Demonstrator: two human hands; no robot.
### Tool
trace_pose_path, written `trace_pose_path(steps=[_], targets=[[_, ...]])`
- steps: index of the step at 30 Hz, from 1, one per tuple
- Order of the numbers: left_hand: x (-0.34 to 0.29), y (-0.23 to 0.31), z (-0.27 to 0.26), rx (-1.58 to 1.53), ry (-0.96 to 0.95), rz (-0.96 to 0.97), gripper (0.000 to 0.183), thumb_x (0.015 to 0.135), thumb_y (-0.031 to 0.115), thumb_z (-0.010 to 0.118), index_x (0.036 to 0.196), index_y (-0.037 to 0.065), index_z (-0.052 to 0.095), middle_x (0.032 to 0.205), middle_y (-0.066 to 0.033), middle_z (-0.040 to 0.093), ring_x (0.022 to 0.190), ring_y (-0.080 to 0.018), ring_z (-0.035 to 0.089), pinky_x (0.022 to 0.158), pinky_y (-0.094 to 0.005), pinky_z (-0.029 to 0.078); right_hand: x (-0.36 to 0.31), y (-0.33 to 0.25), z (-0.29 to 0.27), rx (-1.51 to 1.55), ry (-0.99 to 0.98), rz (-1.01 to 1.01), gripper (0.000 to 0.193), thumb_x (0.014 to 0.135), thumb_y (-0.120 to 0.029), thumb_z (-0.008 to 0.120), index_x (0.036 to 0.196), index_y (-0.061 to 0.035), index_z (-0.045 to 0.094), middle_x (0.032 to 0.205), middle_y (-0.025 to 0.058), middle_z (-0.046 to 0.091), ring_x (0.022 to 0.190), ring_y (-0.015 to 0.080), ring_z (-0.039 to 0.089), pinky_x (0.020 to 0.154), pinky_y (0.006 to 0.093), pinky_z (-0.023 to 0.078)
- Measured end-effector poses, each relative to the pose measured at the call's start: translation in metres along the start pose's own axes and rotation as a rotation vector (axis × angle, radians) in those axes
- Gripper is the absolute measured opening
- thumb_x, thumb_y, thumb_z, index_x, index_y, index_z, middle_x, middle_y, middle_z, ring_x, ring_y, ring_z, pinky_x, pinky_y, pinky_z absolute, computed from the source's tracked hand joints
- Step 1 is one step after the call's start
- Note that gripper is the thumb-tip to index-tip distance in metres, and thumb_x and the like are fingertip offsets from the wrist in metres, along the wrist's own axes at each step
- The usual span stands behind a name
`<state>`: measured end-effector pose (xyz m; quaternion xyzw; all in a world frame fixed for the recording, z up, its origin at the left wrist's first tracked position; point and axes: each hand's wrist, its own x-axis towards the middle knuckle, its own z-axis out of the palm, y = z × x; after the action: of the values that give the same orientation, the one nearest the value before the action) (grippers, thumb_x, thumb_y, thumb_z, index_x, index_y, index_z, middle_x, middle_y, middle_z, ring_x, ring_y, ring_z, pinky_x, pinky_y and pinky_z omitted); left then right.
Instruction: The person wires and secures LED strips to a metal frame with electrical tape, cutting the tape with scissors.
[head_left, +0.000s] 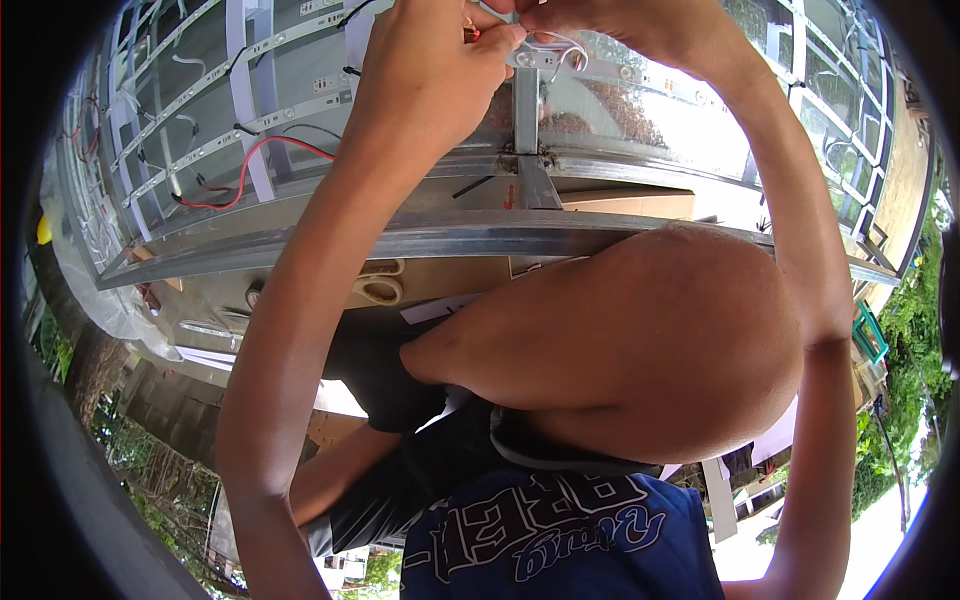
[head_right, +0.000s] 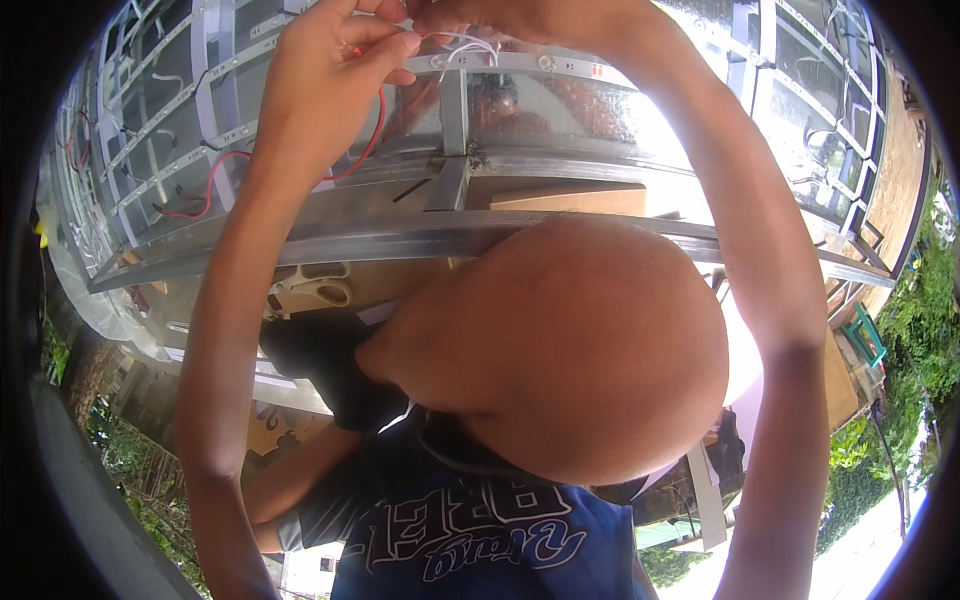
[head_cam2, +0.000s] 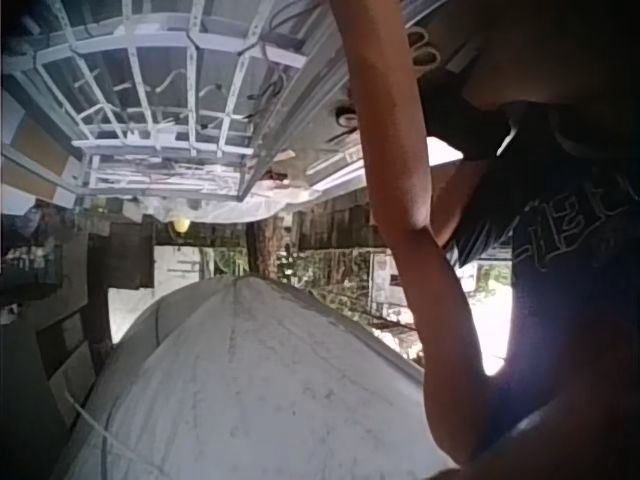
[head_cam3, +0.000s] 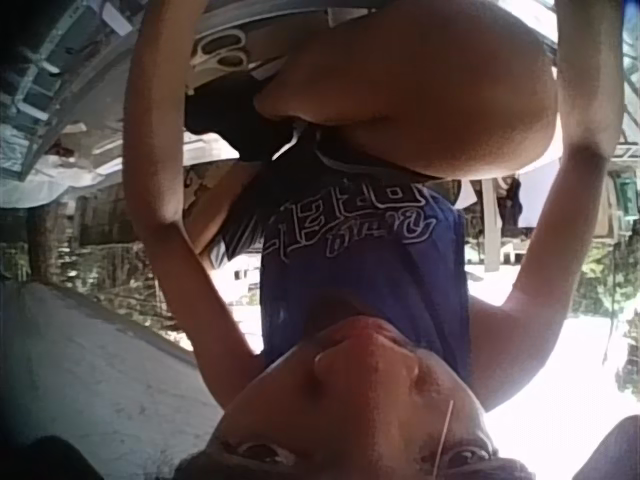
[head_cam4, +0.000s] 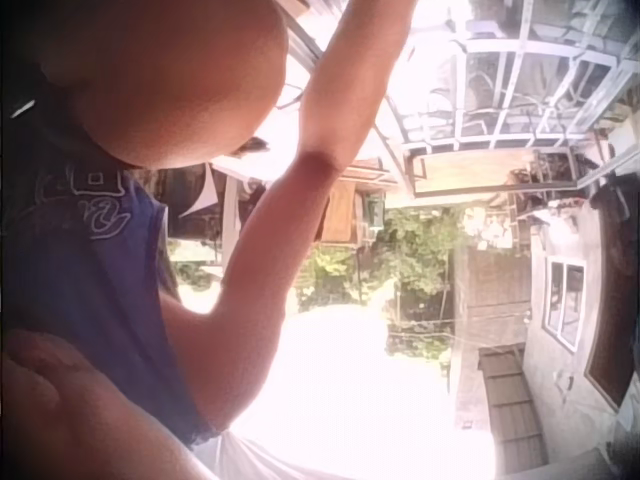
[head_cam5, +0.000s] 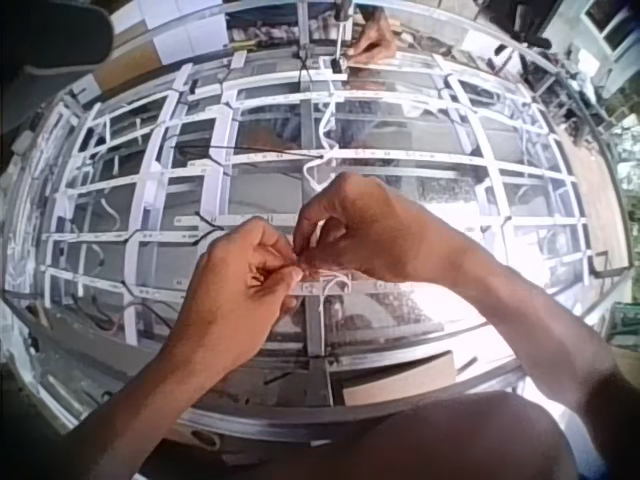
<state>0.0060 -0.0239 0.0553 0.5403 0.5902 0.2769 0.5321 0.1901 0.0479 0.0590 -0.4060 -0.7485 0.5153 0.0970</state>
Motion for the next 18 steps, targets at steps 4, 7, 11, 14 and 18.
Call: trace_pose_path(steps=[4, 7, 11, 14, 18], targets=[[0.006, -0.013, -0.002, -0.057, -0.023, -0.02, 0.013, 0.095, -0.007, 0.062, 0.103, -0.004, 0.053, 0.085, -0.0124, 0.069, 0.071, -0.0135, 0.067, 0.062, -0.0266, 0.054, -0.003, 0.004, 0.007, -0.085, 0.036, -0.063, 0.014, 0.086, -0.004, 0.078, 0.097, 0.0035, 0.076, 0.086, 0.0146, 0.077, 0.08, 0.0199, 0.076, 0.07, 0.0324, 0.059], [0.007, -0.012, -0.001, -0.021, -0.031, -0.035, 0.015, 0.094, -0.008, 0.062, 0.105, -0.004, 0.052, 0.086, -0.0137, 0.069, 0.072, -0.0147, 0.067, 0.062, -0.0264, 0.053, -0.009, -0.002, 0.006, -0.112, 0.052, -0.144, 0.011, 0.087, -0.003, 0.076, 0.094, 0.0048, 0.075, 0.085, 0.0181, 0.076, 0.081, 0.0262, 0.076, 0.07, 0.0355, 0.059], [0.006, 0.008, -0.001, -0.159, 0.01, -0.177, 0.019, 0.094, -0.006, 0.063, 0.109, -0.005, 0.051, 0.089, -0.0156, 0.069, 0.073, -0.0166, 0.069, 0.06, -0.0264, 0.053, -0.014, -0.01, 0.006, -0.285, 0.047, -0.26, 0.009, 0.089, -0.003, 0.073, 0.094, 0.0043, 0.074, 0.086, 0.019, 0.076, 0.079, 0.0308, 0.075, 0.071, 0.0383, 0.058], [0.006, 0.002, -0.001, -0.216, 0.019, -0.22, 0.023, 0.093, -0.005, 0.063, 0.112, -0.005, 0.05, 0.091, -0.0163, 0.069, 0.074, -0.0172, 0.069, 0.059, -0.0264, 0.052, -0.012, -0.007, 0.004, -0.291, 0.016, -0.27, 0.01, 0.09, -0.004, 0.071, 0.097, 0.0041, 0.074, 0.087, 0.0192, 0.076, 0.08, 0.0321, 0.074, 0.071, 0.0392, 0.057], [0.008, 0.006, -0.003, -0.208, -0.004, -0.283, 0.024, 0.093, -0.004, 0.063, 0.114, -0.004, 0.05, 0.092, -0.0166, 0.069, 0.074, -0.0169, 0.069, 0.057, -0.0262, 0.051, -0.005, 0.013, 0.003, -0.202, -0.022, -0.314, 0.013, 0.091, -0.004, 0.07, 0.101, 0.0045, 0.074, 0.089, 0.0199, 0.076, 0.081, 0.0323, 0.074, 0.072, 0.0396, 0.058]])
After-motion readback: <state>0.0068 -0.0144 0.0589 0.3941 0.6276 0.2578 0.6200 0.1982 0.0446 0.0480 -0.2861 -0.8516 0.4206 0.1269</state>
